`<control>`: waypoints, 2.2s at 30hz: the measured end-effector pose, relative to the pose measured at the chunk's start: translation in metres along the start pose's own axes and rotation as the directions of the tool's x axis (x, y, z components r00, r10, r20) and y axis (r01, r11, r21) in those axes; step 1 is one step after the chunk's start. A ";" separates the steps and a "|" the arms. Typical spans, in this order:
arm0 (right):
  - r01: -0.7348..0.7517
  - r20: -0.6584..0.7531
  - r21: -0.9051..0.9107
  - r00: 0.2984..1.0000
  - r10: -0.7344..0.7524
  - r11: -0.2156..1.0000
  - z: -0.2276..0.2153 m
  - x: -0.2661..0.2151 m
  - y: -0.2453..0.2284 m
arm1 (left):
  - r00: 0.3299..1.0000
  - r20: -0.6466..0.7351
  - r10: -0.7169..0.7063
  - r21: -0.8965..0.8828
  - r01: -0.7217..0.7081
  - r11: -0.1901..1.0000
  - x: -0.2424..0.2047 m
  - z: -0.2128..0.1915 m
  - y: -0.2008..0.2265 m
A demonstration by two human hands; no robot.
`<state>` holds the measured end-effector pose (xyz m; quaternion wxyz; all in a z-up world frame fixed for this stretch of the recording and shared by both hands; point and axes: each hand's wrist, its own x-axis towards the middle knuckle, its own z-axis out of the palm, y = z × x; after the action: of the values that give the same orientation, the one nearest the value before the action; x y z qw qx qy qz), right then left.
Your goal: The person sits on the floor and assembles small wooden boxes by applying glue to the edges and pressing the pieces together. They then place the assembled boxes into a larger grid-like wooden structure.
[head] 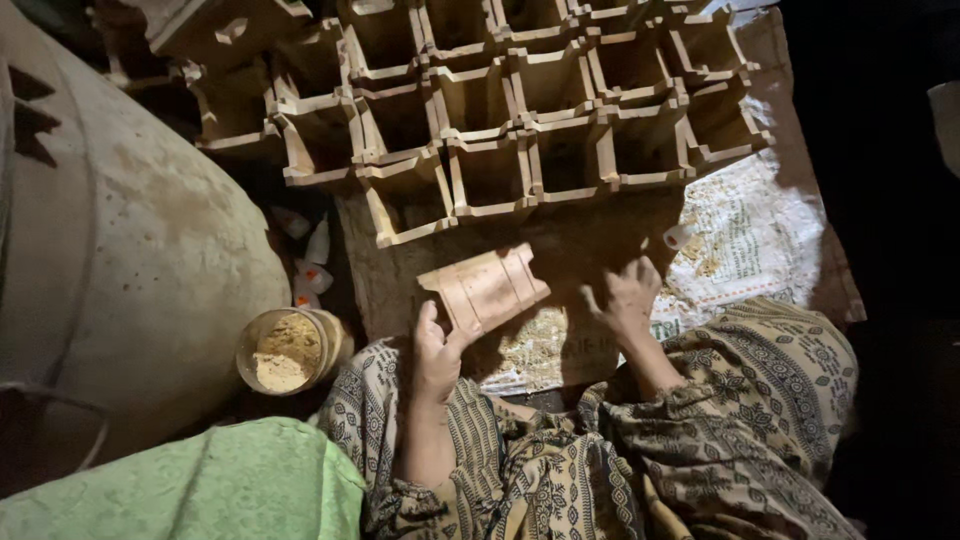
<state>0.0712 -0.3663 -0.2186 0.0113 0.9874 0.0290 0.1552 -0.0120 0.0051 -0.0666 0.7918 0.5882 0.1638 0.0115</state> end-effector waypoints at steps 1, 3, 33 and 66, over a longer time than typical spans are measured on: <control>-0.006 -0.004 0.003 1.000 0.006 1.000 -0.008 0.000 -0.008 | 1.000 0.004 0.004 0.005 -0.004 1.000 -0.002 0.010 0.012; 0.123 0.170 -0.058 0.979 -0.111 0.991 -0.022 -0.001 -0.030 | 0.998 0.062 -0.010 0.007 0.010 1.000 -0.007 0.027 0.037; -0.542 0.552 0.819 0.834 -0.001 -0.189 -0.217 0.052 -0.076 | 0.964 0.165 -0.210 0.426 0.122 0.896 0.016 0.002 -0.020; -0.186 0.565 -0.046 0.805 0.179 0.982 -0.139 -0.003 -0.059 | 0.980 -0.188 -0.064 -0.003 0.064 0.998 0.005 0.035 0.021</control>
<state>0.0226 -0.3055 -0.0893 -0.0013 0.9870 -0.0697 -0.1448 0.0053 -0.0197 -0.0396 0.7718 0.5803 0.2567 0.0413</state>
